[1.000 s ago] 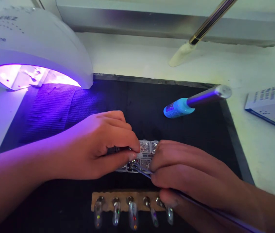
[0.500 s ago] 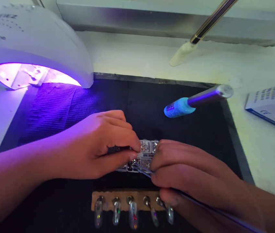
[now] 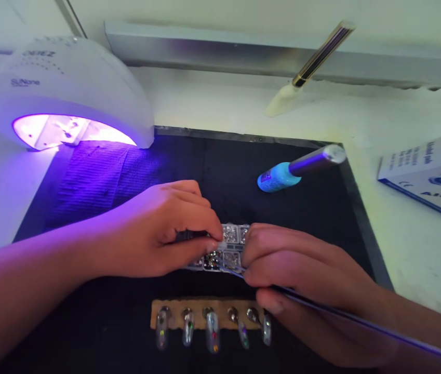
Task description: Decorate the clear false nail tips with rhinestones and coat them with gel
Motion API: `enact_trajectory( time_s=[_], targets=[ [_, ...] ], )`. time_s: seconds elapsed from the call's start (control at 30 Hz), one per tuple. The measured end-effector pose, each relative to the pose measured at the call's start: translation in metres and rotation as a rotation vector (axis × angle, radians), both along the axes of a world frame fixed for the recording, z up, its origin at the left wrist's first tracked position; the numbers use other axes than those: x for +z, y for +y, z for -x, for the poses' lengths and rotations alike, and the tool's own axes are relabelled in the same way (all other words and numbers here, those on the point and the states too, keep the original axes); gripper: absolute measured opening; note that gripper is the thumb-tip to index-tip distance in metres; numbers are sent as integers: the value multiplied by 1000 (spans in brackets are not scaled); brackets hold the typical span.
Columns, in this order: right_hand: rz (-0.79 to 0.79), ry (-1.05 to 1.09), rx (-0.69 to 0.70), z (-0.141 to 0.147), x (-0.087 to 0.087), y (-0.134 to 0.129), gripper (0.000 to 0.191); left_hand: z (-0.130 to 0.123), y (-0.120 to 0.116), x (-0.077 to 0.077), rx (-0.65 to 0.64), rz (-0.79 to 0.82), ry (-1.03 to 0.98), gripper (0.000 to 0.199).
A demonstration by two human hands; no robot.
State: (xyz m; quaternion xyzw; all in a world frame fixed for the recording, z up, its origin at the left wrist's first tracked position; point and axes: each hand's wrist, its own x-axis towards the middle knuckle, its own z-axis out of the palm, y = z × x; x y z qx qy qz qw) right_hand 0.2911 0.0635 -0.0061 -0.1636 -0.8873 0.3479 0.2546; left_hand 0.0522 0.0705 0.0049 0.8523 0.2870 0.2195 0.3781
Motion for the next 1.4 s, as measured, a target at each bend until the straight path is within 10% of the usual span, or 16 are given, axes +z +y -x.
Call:
enact_trajectory(
  time_s=[1.03,1.4],
  targets=[
    [140,-36,4,-4,9,-1,5,-1,1,0,-5,23,11,13],
    [316,348,-61,-9,5,-12,11,1,1,-2,6,-49,-50,13]
  ],
)
